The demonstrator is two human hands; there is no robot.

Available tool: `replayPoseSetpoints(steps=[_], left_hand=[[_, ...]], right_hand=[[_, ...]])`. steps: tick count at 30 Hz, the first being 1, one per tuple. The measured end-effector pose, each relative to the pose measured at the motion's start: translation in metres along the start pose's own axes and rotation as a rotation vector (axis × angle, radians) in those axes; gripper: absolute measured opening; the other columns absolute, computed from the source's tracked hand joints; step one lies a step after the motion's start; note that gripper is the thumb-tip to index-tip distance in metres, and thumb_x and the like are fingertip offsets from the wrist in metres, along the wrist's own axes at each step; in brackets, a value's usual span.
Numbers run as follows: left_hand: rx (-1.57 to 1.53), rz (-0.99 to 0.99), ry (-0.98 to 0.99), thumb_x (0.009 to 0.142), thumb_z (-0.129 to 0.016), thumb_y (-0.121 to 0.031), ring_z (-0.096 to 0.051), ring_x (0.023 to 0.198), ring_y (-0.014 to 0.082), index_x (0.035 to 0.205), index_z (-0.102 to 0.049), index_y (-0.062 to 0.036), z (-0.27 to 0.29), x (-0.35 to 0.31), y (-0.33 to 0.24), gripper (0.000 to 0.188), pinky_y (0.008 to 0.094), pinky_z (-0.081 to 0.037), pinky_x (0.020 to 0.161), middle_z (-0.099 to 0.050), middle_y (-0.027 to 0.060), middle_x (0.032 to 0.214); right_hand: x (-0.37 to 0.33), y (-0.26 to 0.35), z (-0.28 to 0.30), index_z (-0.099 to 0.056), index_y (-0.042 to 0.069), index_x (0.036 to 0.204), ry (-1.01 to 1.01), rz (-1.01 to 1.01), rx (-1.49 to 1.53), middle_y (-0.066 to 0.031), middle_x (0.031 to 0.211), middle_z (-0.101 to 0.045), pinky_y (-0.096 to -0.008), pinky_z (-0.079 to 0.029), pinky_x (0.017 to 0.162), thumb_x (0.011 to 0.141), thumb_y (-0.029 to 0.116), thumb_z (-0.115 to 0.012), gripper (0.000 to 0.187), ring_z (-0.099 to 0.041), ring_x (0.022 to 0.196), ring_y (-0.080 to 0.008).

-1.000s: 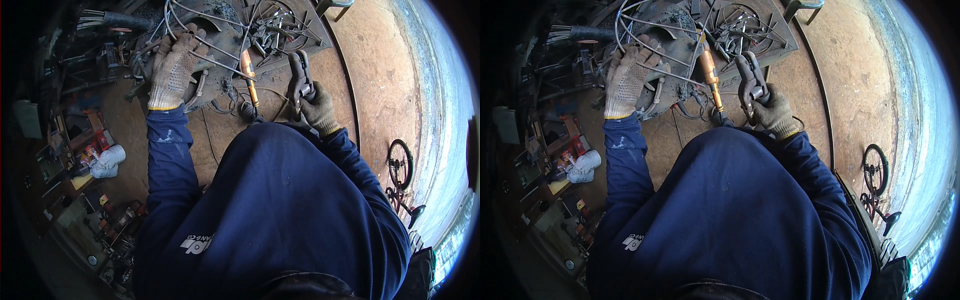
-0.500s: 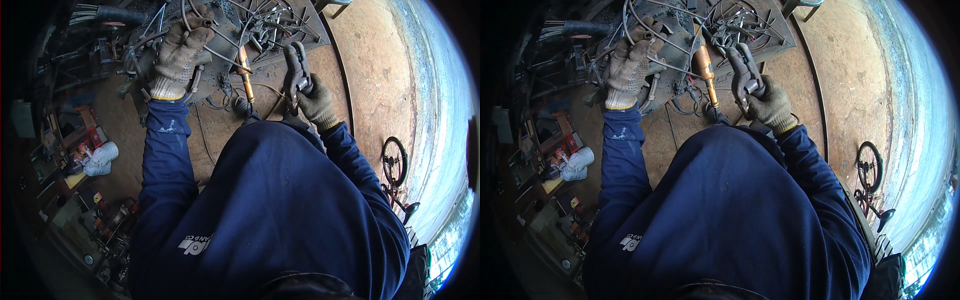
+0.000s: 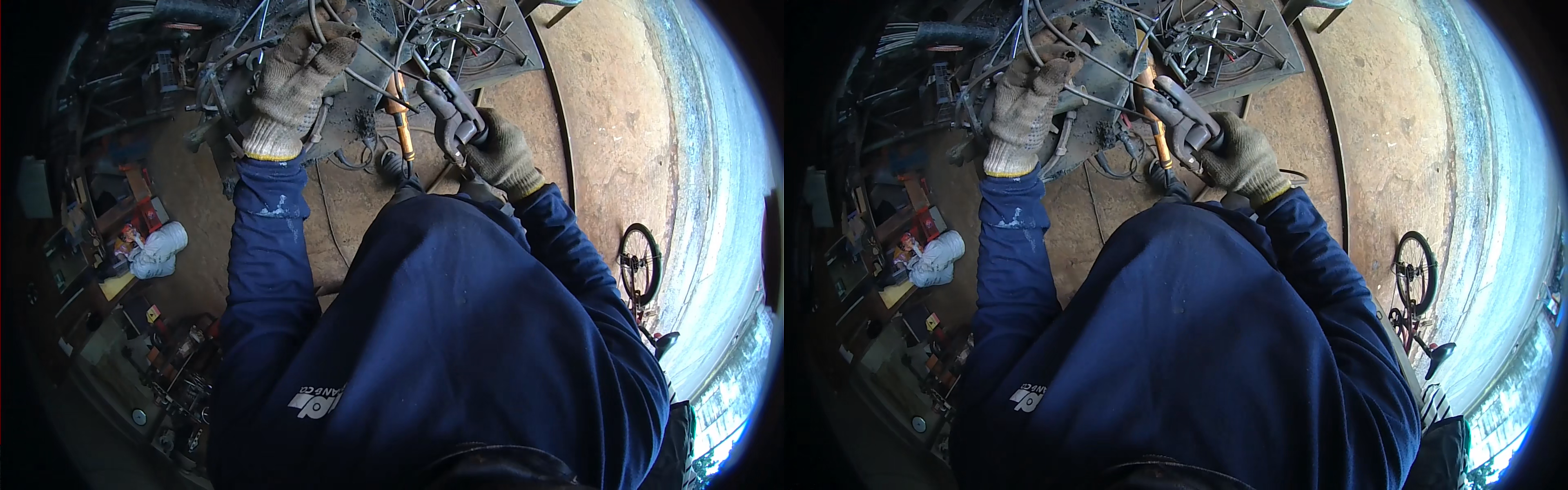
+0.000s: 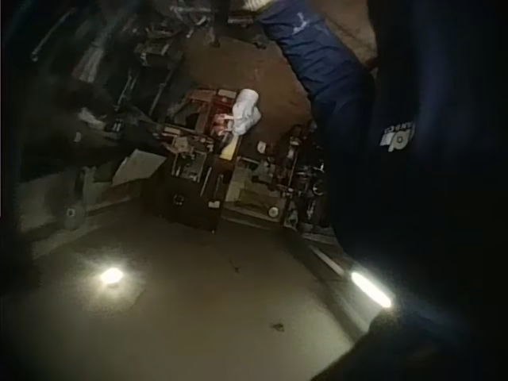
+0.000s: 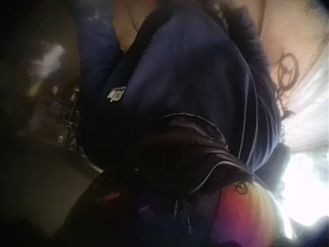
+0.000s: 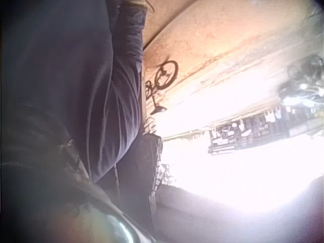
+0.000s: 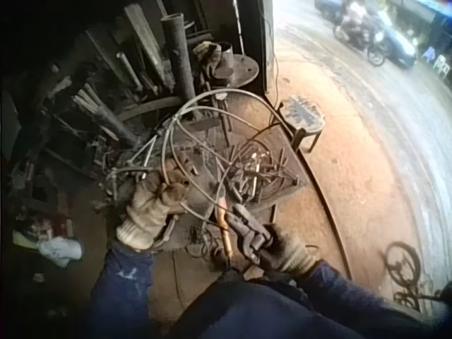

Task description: The person uses a welding tool to join metal rods together, creating a wireframe structure on a workbench. They hold the metal pieces in place by hand and apply the welder to multiple joints, creating sparks as the metal is fused.

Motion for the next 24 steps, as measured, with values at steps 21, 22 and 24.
replayPoseSetpoints(steps=[21,22,24], left_hand=[[0.552,-0.203,-0.059,0.095,-0.064,-0.005,-0.058,0.124,0.0240,0.137,-0.053,-0.0002,-0.020,-0.003,0.010,0.043,0.0358,-0.048,0.108,-0.057,0.0150,0.137],[0.643,-0.226,-0.050,0.095,-0.064,-0.005,-0.058,0.124,0.0238,0.137,-0.053,-0.0003,-0.019,-0.004,0.010,0.043,0.0356,-0.049,0.108,-0.058,0.0150,0.136],[0.825,-0.271,-0.032,0.095,-0.065,-0.006,-0.058,0.124,0.0235,0.137,-0.053,-0.0005,-0.017,-0.005,0.009,0.044,0.0352,-0.049,0.108,-0.058,0.0148,0.136]], right_hand=[[0.005,-0.005,-0.004,-0.062,0.007,0.118,0.017,-0.030,-0.044,-0.0203,0.103,-0.069,-0.0437,-0.055,0.083,0.076,0.035,-0.078,0.053,-0.067,0.098,-0.0385],[0.005,-0.002,-0.003,-0.062,0.007,0.119,0.046,-0.035,-0.018,-0.0203,0.102,-0.069,-0.0437,-0.055,0.083,0.076,0.034,-0.078,0.053,-0.068,0.097,-0.0383],[0.005,0.005,0.001,-0.062,0.007,0.119,0.105,-0.043,0.033,-0.0202,0.102,-0.069,-0.0438,-0.055,0.082,0.077,0.034,-0.077,0.053,-0.068,0.097,-0.0379]])
Point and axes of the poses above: each hand's wrist, its own x-axis towards the middle knuckle, its own z-axis out of the back of the hand, y = z × x, the point moved 2 cm from there along x, towards the middle knuckle
